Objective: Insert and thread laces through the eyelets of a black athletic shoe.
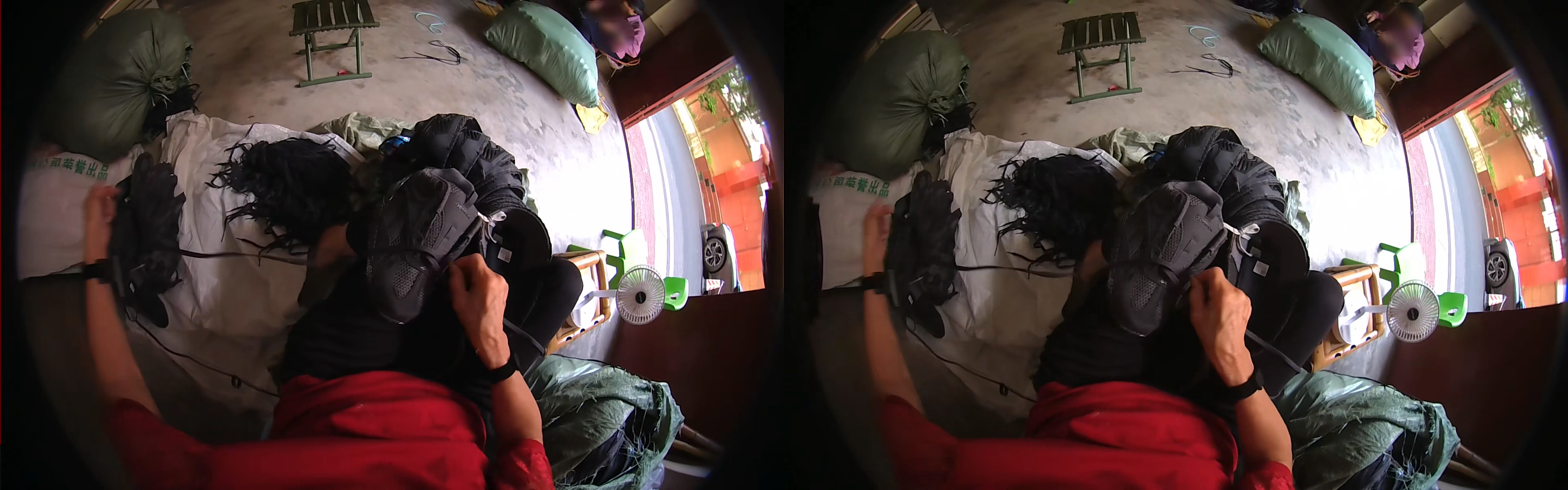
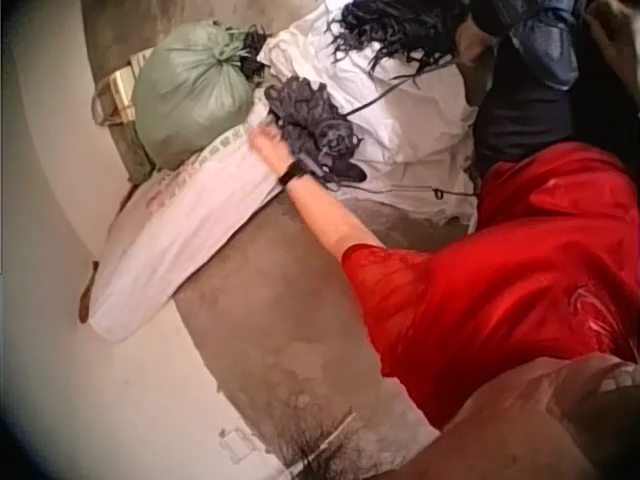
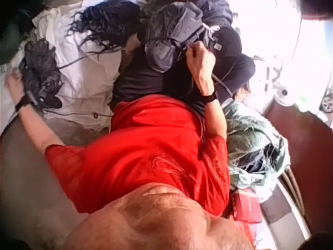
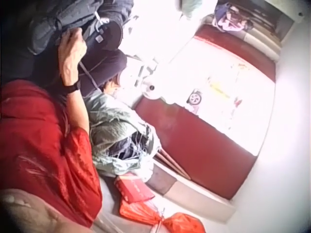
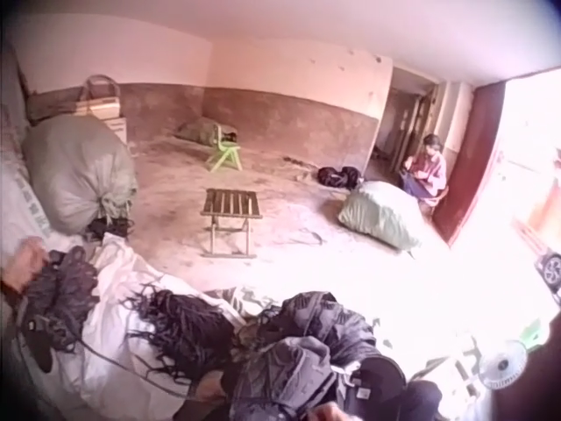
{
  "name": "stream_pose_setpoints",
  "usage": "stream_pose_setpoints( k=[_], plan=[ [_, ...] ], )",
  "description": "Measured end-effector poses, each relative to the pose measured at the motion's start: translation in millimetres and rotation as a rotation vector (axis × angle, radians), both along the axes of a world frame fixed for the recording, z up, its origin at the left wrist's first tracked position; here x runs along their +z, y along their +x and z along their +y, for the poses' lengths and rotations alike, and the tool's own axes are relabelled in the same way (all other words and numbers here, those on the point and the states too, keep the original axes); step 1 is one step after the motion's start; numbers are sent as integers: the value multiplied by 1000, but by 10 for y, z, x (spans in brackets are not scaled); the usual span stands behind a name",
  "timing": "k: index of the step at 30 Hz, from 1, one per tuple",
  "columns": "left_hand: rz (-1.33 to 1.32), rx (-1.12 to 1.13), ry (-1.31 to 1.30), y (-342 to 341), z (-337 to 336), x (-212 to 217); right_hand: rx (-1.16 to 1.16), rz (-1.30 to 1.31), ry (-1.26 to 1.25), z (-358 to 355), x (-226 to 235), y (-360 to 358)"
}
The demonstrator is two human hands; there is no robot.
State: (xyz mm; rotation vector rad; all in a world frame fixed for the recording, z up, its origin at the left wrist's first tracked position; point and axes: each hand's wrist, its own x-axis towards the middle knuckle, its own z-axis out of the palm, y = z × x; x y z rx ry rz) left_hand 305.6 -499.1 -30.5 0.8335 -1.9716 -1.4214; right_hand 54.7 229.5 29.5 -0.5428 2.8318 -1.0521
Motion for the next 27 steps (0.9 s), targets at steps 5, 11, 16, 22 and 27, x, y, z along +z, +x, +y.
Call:
stream_pose_setpoints(
  k=[5, 11, 16, 22, 27],
  plan=[
    [68, -395, 299, -1589, 3218, 105, 123, 250, 92, -95, 6, 3],
    [244, -730, -270, -2216, 4908, 429, 27, -554, -586, 47, -106, -157],
    [181, -642, -221, -2212, 5074, 415, 31, -500, -572, 54, -161, -109],
    [142, -687, -570, -2207, 5126, 488, 8, -392, -523, 66, -215, -86],
    [74, -751, -989, -2219, 5256, 751, 11, -329, -468, 66, -228, -70]
  ],
)
